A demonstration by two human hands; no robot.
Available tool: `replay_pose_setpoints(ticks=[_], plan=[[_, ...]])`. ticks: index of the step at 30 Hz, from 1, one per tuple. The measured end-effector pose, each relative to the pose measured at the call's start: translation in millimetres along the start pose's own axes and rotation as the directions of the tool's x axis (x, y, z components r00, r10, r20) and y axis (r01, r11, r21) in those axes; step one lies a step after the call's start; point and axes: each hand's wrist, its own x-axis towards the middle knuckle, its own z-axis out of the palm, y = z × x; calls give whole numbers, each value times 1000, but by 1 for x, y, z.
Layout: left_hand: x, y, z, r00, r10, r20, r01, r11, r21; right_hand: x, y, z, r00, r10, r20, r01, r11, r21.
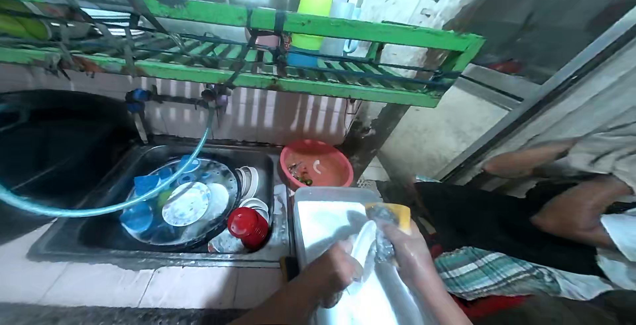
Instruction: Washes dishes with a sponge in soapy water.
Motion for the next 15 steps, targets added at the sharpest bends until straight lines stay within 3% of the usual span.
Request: replay_pose_setpoints(ticks=[2, 4, 5, 6, 9, 11, 13, 15], plan=[[-2, 7, 1, 995, -96, -20, 97, 993, 67, -18, -12, -3, 995, -90, 42, 95, 986, -136], [-1, 14, -1, 982, -186, -25, 188, 971, 145, -49, -26, 5, 928, -341, 151, 369, 901, -230], [-4, 19, -2, 980, -193, -41, 197, 969, 151, -59, -29, 10, 873, -453, 184, 485, 847, -218], [-7, 21, -3, 982, -182, -45, 186, 976, 110, -61, -27, 13, 856, -481, 190, 511, 843, -170], [-6, 13, 4, 991, -14, -132, -15, 977, -214, -27, -9, 9, 985, -163, 60, 162, 986, 30], [1, 17, 17, 963, 34, -266, -143, 904, -402, -22, -1, 15, 995, -93, -22, 95, 981, 171], [8, 20, 28, 900, 62, -432, -240, 898, -370, -50, -6, 32, 989, -138, -50, 147, 952, 270], [10, 14, 37, 823, 236, -517, -324, 942, -84, -73, -13, 44, 987, -151, -48, 158, 904, 397]])
